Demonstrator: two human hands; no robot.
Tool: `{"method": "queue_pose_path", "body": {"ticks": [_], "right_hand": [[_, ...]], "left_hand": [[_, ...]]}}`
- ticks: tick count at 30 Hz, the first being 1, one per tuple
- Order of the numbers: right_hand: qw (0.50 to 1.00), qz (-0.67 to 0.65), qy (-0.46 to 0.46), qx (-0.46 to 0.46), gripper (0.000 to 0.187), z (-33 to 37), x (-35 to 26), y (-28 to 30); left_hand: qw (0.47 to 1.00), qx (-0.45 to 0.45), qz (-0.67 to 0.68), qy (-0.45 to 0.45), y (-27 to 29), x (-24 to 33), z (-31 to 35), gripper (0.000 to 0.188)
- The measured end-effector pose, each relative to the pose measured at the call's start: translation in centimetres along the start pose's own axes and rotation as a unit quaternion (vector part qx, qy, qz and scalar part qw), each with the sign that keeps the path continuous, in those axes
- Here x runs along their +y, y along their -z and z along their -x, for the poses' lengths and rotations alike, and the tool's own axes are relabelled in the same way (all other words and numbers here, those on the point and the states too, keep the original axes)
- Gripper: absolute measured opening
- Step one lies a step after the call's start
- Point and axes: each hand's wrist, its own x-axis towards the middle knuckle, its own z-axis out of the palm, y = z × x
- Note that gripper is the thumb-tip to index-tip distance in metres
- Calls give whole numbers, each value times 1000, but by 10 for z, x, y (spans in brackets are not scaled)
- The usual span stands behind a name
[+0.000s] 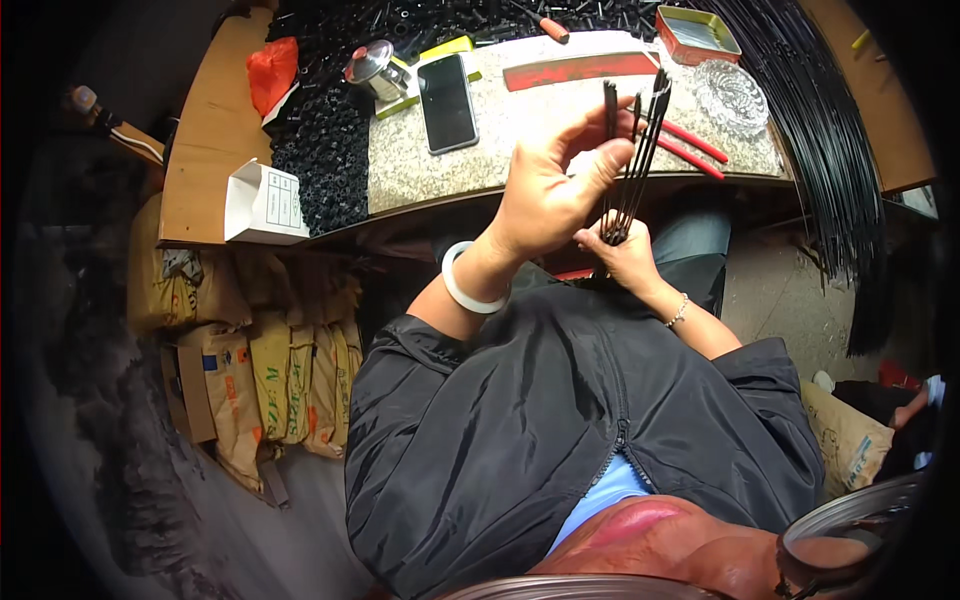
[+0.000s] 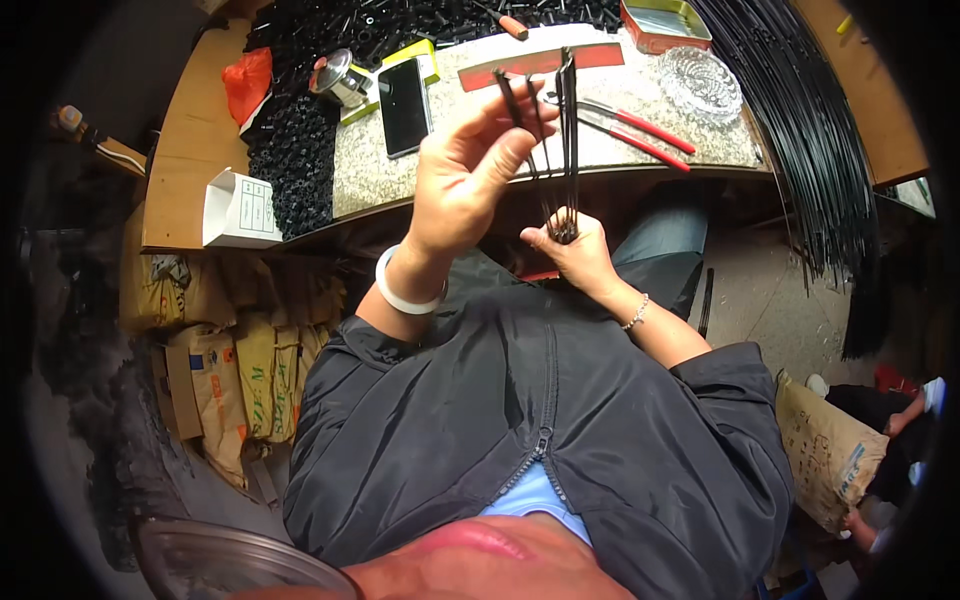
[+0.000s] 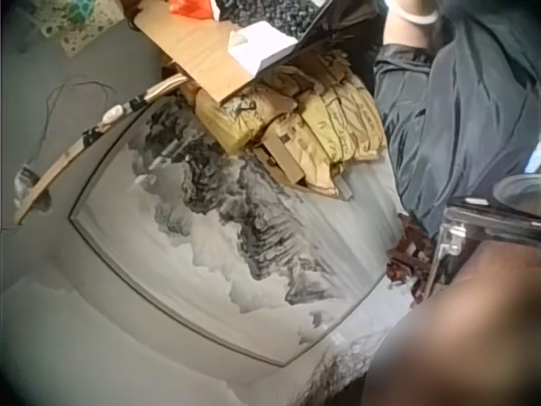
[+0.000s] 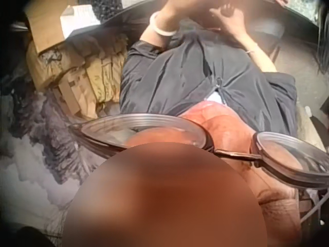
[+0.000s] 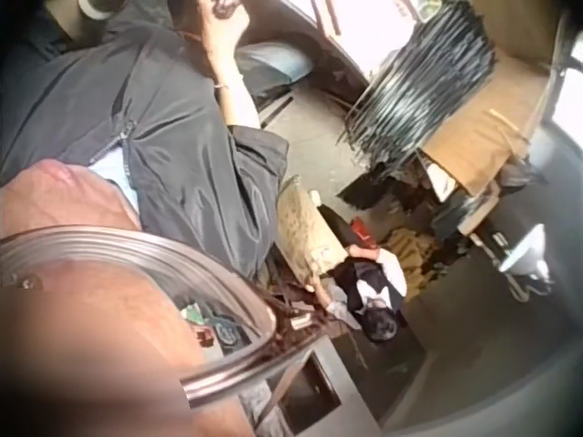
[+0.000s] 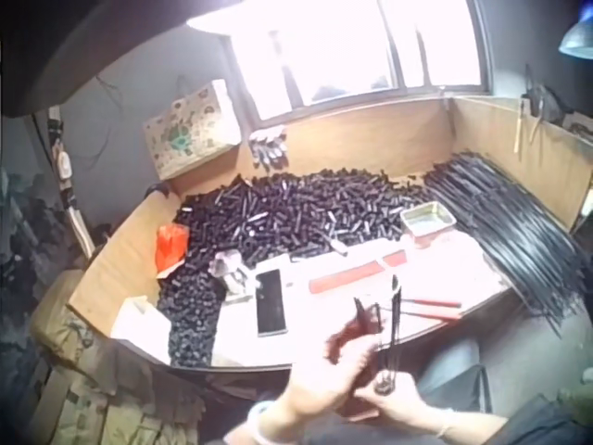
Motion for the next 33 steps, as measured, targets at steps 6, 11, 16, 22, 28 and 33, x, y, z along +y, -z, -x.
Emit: {"method": "queue_pose_path", "body": {"ticks": [6,11,16,22,28,33], "right_hand": [[977,-83,137,-140,44,-28,-91,27],[954,-180,149,-187,62,-55,-163,35],[940,-285,133,-132,16,-34,-165,26],[932,-277,128,-194,27,-38,-161,31],[942,-251,122,-185,29,-48,-163,33],[939,-248,128,-200,28,-53,-161,31]], "left_hand": [[993,-61,89,54,8,7,-19,21],[993,-42,112,10,14,9,-27,16],[999,-27,41,-14,3,22,-25,10],[980,-27,-150,-125,10,19,-14,17],[782,207,-587,-24,120,-74,-26,59],[672,231,-681,175,149,-109,-53,77]]}}
